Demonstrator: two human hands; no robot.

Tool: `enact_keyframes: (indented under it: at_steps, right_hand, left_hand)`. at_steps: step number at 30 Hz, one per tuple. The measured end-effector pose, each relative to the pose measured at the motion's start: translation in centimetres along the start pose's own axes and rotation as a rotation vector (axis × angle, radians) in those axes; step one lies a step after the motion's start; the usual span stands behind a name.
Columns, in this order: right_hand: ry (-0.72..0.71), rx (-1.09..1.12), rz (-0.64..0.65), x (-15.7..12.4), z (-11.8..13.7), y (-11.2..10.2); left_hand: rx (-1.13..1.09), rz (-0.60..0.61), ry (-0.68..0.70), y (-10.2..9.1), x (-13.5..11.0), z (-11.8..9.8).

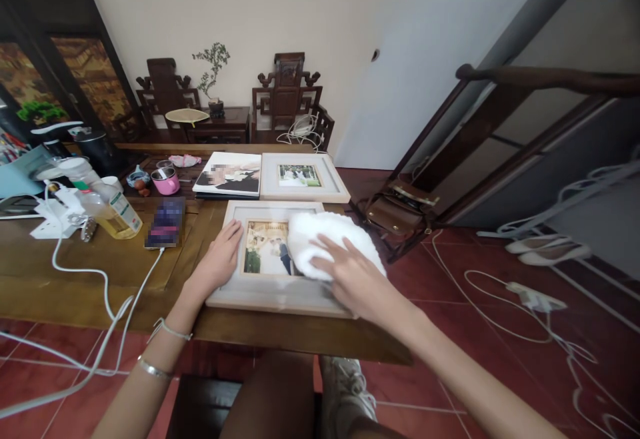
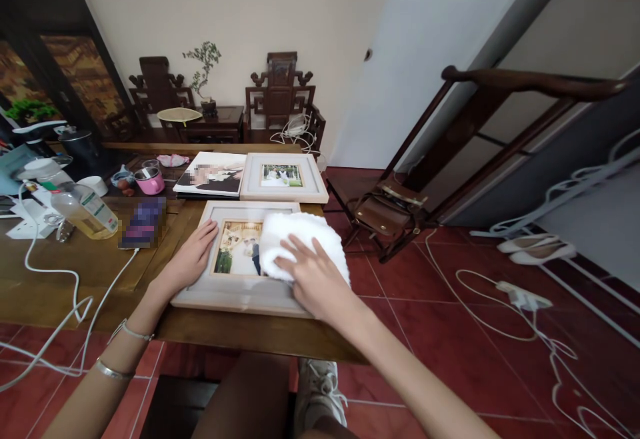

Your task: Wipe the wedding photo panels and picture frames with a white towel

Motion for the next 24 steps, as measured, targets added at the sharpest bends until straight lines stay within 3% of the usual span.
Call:
enact_keyframes:
  at_steps: [4,7,10,18,21,24]
  right_hand:
    - [0.071,-0.069,-0.074,3.8,-4.2,0.6]
    - [0.067,-0.096,-0.061,4.9,-5.0,0.9]
    - [0.03,-0.076,-0.016,3.5,-3.3,0.9]
    - [-0.104,0.113,0.067,-4.1,4.3,-0.2]
    - [-0.088,0.112,0.056,-3.8,4.4,-0.1]
    - [-0.04,0.044,0.03,-1.6,2.1,0.3]
  left_hand:
    - [-0.032,-0.013,0.009,0.0,0.0,0.3]
    - [-0.044,-0.021,0.013,0.0,0.1,0.5]
    - [-0.066,-0.021,-0.002,0.1,0.1,0.5]
    - [-0.079,-0.004,0.001,0.2,0.1,0.4]
    - [-0.068,-0.001,0.01,0.2,0.1,0.4]
    - [-0.053,-0.007,0.016,0.2,0.0,0.4]
Point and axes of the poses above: each hand's wrist, its own x-axis towards the middle knuckle, its own y-axis out of the palm, z = x × y, the point moved 5 cm from there along x, towards the middle knuckle, and after that the axes turned 14 degrees about -y, right-handed, at the moved point
